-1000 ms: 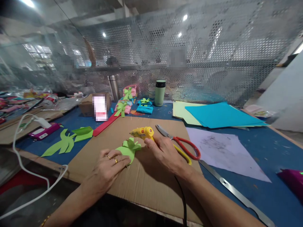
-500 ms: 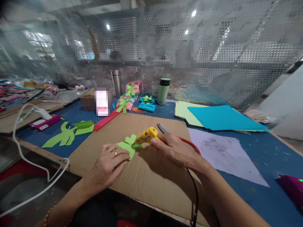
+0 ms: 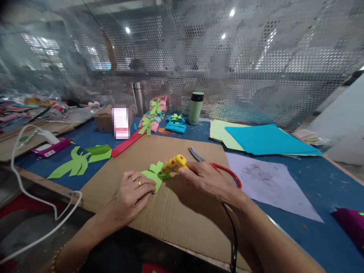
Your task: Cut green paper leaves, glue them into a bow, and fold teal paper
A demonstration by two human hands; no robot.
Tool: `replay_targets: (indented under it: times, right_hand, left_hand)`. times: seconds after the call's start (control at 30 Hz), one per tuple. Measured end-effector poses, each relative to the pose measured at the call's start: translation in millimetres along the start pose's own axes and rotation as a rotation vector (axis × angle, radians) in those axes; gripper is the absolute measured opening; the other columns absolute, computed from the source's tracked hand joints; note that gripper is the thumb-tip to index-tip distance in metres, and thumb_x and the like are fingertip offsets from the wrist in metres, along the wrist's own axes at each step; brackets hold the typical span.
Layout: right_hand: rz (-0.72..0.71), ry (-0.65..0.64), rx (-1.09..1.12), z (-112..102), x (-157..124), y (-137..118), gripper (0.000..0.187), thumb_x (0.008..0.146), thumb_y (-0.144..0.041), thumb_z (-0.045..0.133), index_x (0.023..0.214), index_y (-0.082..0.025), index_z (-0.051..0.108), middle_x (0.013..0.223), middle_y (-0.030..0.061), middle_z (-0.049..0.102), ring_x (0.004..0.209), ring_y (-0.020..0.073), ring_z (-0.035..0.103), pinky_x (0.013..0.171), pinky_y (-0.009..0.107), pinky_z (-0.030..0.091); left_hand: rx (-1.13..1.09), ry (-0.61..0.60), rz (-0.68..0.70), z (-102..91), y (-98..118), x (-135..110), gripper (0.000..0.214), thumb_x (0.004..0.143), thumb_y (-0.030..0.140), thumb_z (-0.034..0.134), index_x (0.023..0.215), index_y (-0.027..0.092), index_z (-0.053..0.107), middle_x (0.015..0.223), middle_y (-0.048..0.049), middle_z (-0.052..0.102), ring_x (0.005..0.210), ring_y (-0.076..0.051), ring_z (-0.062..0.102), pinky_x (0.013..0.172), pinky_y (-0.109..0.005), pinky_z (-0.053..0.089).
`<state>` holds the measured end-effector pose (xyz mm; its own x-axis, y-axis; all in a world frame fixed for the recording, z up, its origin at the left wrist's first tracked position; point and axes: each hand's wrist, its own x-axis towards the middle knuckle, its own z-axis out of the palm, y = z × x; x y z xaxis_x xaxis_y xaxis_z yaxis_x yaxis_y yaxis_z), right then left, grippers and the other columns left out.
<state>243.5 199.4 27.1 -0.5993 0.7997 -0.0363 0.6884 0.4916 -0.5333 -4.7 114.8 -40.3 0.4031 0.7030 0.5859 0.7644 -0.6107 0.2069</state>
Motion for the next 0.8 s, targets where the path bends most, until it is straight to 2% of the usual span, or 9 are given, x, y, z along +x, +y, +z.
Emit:
replay_targets:
  times: [0.2, 0.43, 0.63, 0.8]
  right_hand:
    - [0.001, 0.009, 0.001, -1, -1, -2, 0.055, 0.099, -0.059, 0.032, 0.077, -0.018, 0.060, 0.069, 0.0019, 0.057, 0.061, 0.0156, 0.049, 0.055, 0.027, 0.031]
    - [0.013, 0.005, 0.018, -2, 0, -6, 0.056, 0.099, -0.059, 0.033, 0.077, -0.018, 0.064, 0.067, 0.0025, 0.060, 0.060, 0.0161, 0.052, 0.056, 0.028, 0.034]
    - [0.015, 0.008, 0.009, -1, 0, -6, 0.053, 0.100, -0.056, 0.033, 0.079, -0.018, 0.064, 0.069, 0.0016, 0.060, 0.062, 0.0161, 0.053, 0.058, 0.029, 0.034]
    - [0.027, 0.018, -0.006, -2, 0, -8, 0.050, 0.099, -0.054, 0.035, 0.077, -0.019, 0.062, 0.067, 0.0005, 0.059, 0.059, 0.0148, 0.052, 0.058, 0.029, 0.034]
  left_hand:
    - [0.041, -0.031, 0.007, 3.1, 0, 3, 0.020, 0.084, 0.003, 0.049, 0.093, 0.017, 0.060, 0.086, -0.0046, 0.065, 0.091, -0.023, 0.057, 0.087, -0.042, 0.035]
    - [-0.033, 0.013, -0.032, 4.1, -5, 5, 0.024, 0.088, 0.002, 0.045, 0.098, 0.017, 0.062, 0.090, -0.0040, 0.068, 0.087, -0.020, 0.059, 0.087, -0.040, 0.036]
    - [-0.268, -0.027, -0.208, -3.0, -9, 10, 0.020, 0.093, 0.014, 0.053, 0.097, 0.024, 0.069, 0.099, -0.0005, 0.073, 0.098, -0.019, 0.063, 0.088, -0.038, 0.040]
    - [-0.427, -0.021, -0.439, 0.1, -14, 19, 0.015, 0.090, 0.025, 0.061, 0.091, 0.028, 0.076, 0.089, 0.0010, 0.077, 0.084, -0.019, 0.068, 0.079, -0.036, 0.046]
